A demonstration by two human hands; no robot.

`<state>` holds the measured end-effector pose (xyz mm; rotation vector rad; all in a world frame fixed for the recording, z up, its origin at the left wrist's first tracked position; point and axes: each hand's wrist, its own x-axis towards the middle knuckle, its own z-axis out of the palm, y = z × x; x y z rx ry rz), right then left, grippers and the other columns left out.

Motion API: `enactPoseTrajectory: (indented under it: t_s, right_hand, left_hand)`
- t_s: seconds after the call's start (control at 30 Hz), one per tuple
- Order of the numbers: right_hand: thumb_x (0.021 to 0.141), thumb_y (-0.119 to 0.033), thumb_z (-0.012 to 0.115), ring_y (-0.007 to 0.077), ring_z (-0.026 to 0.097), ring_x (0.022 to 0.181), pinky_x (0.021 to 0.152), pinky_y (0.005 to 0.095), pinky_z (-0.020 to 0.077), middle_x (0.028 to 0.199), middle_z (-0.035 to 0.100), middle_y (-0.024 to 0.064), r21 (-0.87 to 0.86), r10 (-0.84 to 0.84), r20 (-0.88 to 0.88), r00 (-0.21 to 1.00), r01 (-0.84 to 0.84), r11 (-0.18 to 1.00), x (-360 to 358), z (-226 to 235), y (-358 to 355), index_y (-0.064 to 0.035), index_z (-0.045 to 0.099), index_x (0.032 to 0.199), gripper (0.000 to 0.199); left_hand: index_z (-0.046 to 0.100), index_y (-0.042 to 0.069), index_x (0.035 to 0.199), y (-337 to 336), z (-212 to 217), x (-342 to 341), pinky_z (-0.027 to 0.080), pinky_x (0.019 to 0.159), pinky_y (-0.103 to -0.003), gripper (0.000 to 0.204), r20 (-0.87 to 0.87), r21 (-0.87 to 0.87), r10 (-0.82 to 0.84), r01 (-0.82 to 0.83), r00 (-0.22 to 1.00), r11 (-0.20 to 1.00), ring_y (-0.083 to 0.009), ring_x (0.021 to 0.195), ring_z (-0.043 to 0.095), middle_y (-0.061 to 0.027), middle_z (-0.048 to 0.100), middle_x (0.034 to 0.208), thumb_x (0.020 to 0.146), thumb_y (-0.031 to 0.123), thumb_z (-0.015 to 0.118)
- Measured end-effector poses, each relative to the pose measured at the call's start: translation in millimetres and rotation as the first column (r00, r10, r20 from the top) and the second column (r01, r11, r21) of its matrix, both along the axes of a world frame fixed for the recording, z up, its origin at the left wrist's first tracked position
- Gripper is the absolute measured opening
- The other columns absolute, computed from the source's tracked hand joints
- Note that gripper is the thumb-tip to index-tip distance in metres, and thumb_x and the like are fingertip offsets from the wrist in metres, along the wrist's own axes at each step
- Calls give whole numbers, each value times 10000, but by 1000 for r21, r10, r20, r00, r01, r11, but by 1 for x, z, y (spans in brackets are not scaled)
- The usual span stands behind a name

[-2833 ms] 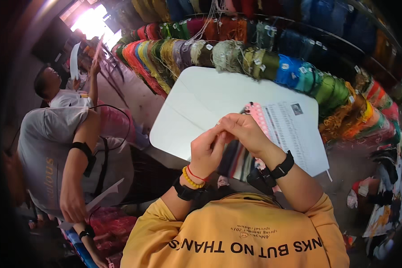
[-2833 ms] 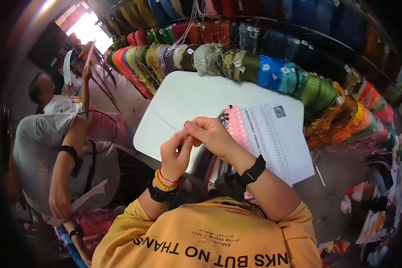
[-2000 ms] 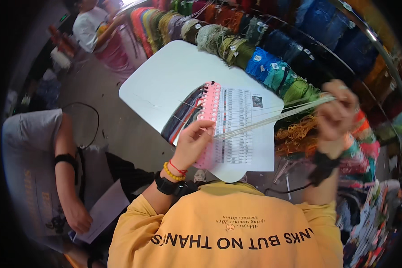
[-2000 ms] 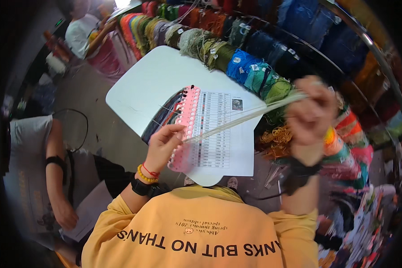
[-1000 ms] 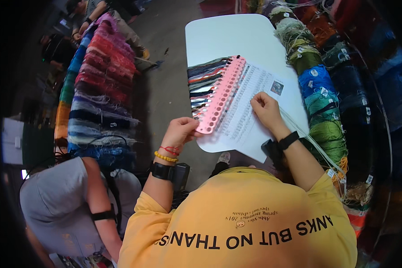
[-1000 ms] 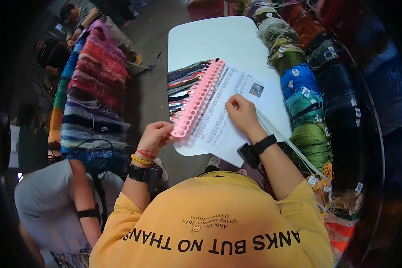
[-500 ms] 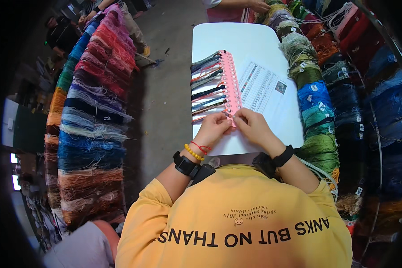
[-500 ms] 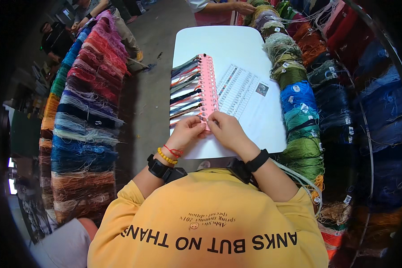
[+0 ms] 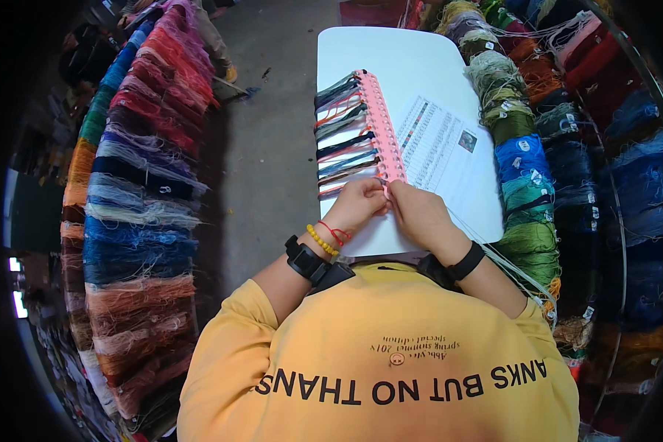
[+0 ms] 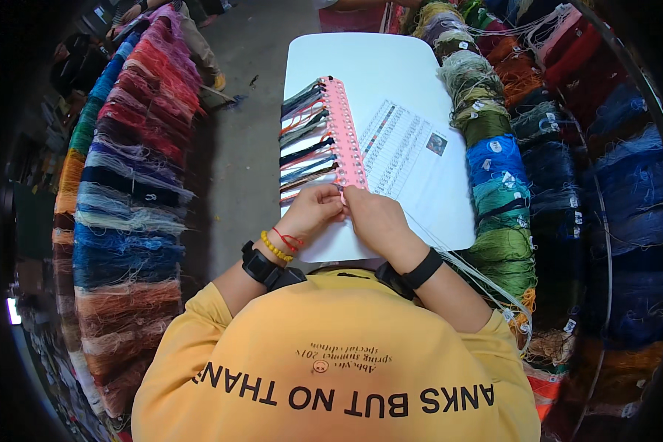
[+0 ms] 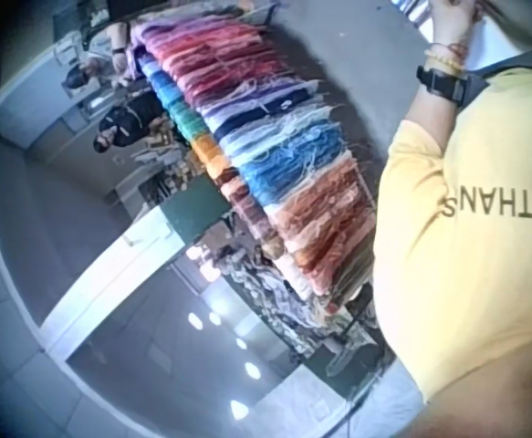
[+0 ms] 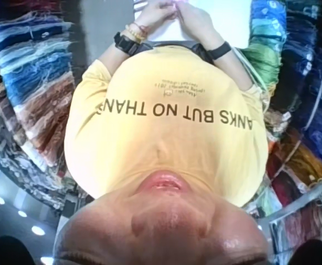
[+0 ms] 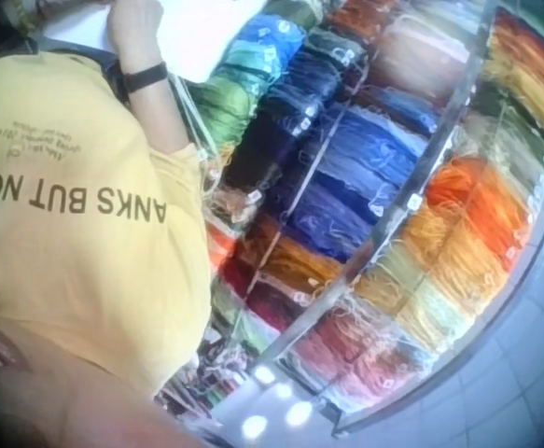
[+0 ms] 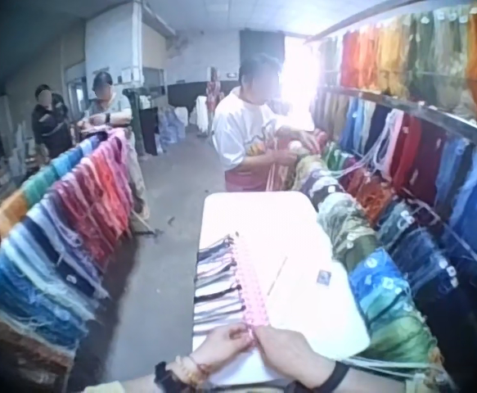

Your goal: The person pulls strands of thread from a rack, references a chart, and threads them through a pink organizer. They repeat this process, selecting more thread from the rack and securing it into the organizer by hand.

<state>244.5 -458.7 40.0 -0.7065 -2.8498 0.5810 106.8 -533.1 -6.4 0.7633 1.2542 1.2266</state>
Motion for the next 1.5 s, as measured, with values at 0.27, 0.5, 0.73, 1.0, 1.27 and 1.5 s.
enactPoseTrajectory:
  t_s: [0.27,0.5,0.73,1.0,1.27,1.5]
  right_hand:
    - [794,-128,461,322,580,580,477,409,449,654,565,160,55,-34,50,998,31,998,-4,4,-5,-30,417,837,115]
    - [789,-153,480,336,575,577,501,436,450,645,568,174,44,-92,19,996,91,995,-7,7,-7,-28,442,819,133]
    - [796,-169,485,370,569,647,593,442,447,676,573,210,-245,-238,-82,968,212,946,-12,1,4,-17,512,791,155]
    - [719,-200,543,350,581,758,665,403,454,759,596,190,-525,-262,50,964,249,814,-17,-7,13,-15,518,869,240]
    - [703,-143,501,347,575,802,694,413,449,832,594,194,-181,-127,419,899,220,959,-28,10,11,-11,467,978,307]
    - [711,-138,496,332,570,825,709,405,442,850,596,176,-218,-113,439,891,228,949,-31,14,12,-26,474,975,288]
  left_hand:
    - [540,-56,922,-1,10,2,476,672,-222,140,77,-24,27,-25,997,999,-126,758,566,-73,569,852,805,7,493]
    - [546,-56,913,1,9,4,479,651,-211,136,177,-36,71,-66,982,997,-122,736,566,-70,569,819,807,23,513]
    - [559,-57,873,1,17,7,477,568,-202,123,64,-85,123,-117,990,989,-127,671,591,-79,587,780,820,42,508]
    - [538,-31,752,1,23,-5,469,509,-214,117,-280,-29,11,-19,960,999,-125,549,588,-72,592,654,801,57,478]
    - [515,0,686,-8,29,-40,449,484,-261,130,-786,-46,-35,-3,617,999,-129,503,580,-74,570,559,760,106,503]
    - [548,-35,828,-16,26,-60,467,557,-216,133,-537,-100,-162,128,828,987,-102,601,587,-60,604,672,745,59,502]
